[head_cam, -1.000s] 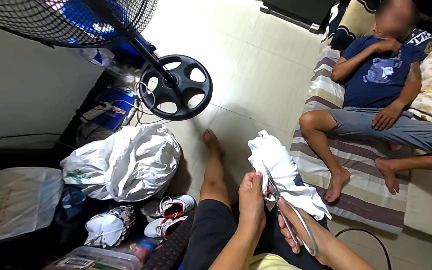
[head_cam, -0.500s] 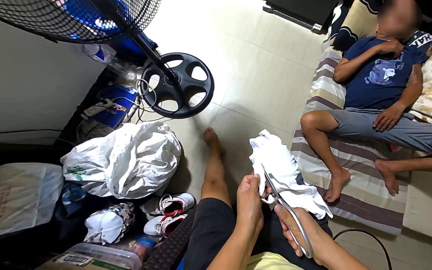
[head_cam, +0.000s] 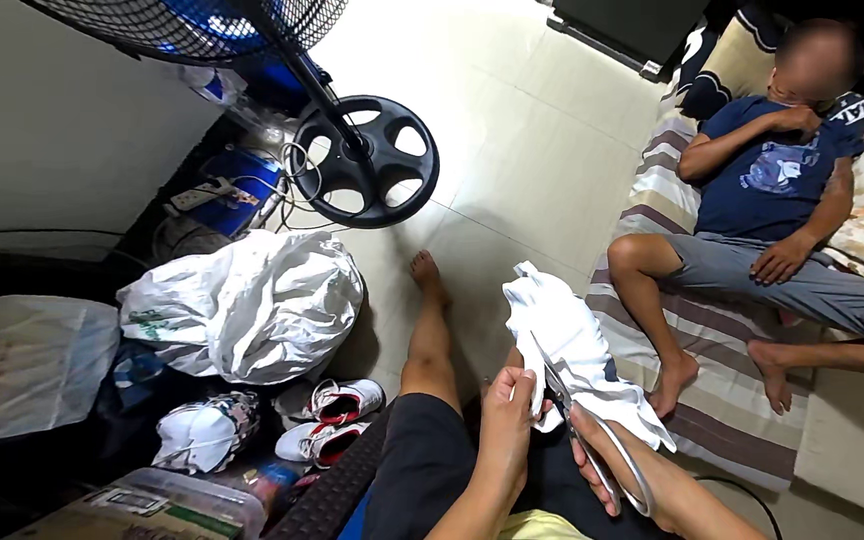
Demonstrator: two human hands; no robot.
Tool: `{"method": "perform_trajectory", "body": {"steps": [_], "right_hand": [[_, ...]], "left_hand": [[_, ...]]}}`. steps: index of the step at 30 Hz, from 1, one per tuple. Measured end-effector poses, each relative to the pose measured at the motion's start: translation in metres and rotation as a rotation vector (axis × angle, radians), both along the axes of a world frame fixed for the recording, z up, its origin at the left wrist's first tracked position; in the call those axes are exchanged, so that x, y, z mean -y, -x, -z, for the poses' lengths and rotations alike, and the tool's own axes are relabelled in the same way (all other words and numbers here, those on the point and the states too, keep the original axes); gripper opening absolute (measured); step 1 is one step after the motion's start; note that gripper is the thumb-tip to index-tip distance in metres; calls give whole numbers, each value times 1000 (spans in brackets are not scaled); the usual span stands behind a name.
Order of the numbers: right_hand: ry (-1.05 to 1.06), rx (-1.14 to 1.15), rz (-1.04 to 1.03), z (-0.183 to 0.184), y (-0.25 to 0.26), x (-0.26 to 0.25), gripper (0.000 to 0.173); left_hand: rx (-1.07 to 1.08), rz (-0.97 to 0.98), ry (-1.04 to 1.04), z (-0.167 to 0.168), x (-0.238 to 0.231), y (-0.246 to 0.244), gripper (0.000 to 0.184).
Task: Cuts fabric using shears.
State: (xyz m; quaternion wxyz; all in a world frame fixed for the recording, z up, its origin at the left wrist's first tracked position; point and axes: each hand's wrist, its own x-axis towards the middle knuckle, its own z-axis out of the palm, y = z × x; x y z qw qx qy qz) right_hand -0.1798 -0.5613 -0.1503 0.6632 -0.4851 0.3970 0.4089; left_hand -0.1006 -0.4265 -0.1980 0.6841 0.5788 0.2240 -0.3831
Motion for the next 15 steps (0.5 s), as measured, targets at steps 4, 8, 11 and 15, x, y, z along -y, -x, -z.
{"method": "perform_trajectory", "body": {"steps": [4,8,11,15], "right_hand": [[44,-10,7,1,-1,-4,54],[58,-32,-6,2,-2,-5,51],[81,-50,-48,2,-5,-2,50],[37,-24,-77,1,-2,4,51]], "left_hand": [[-6,-5,13,1,0,2,19],[1,8,28,0,-3,3,19],[7,21,21,1,-8,4,18],[39,106,18,16,-18,6,15]]}}
